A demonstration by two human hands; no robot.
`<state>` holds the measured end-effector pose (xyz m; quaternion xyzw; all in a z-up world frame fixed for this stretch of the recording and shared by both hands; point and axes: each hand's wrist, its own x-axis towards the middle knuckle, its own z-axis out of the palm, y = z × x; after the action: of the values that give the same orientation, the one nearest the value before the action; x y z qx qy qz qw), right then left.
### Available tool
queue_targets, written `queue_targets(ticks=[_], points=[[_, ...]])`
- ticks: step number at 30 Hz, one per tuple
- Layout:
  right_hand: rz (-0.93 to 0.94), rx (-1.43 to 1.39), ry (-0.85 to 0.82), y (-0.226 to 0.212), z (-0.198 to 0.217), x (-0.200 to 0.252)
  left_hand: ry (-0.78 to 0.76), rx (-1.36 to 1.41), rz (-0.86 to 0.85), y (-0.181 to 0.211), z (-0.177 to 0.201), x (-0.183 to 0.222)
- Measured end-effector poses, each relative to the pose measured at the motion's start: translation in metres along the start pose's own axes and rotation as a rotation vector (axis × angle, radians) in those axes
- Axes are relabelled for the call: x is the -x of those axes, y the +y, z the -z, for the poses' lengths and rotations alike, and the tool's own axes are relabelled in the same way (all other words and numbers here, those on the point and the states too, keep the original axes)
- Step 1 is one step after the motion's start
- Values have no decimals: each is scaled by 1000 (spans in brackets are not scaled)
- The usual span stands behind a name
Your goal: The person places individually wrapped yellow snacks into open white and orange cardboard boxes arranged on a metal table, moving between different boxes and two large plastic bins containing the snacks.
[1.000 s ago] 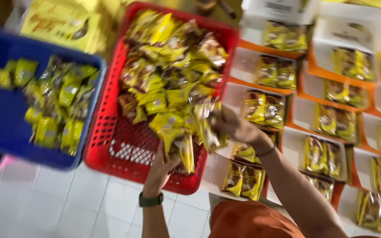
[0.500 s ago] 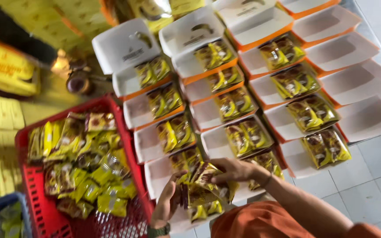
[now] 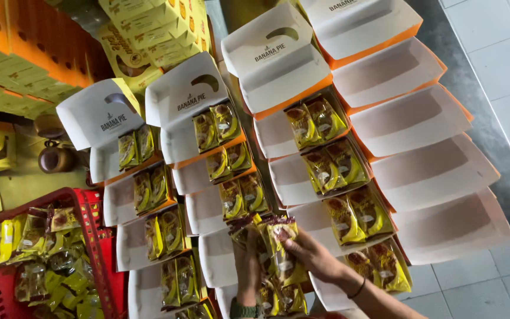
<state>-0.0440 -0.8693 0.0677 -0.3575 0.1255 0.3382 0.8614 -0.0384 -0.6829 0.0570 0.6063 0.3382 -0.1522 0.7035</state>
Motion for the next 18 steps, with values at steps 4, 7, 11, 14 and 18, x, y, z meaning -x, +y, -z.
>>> queue_targets(ticks=[4,7,11,14,18], points=[[124,3,-9,-102,41,-39,-73,-41,-42,58,-40,-48],[349,237,217,-191,67,-97,-78,-98,14,123,-85,-92],[335,908,481,-310,66,-179,-255,59,-56,178,-154,-160],[206,1233,585,-335,135,-260,-365,72,-77,189,-189,-228],[-48,3148,-9,-297,212,-338,-139,119,-37,164,-238,-294]])
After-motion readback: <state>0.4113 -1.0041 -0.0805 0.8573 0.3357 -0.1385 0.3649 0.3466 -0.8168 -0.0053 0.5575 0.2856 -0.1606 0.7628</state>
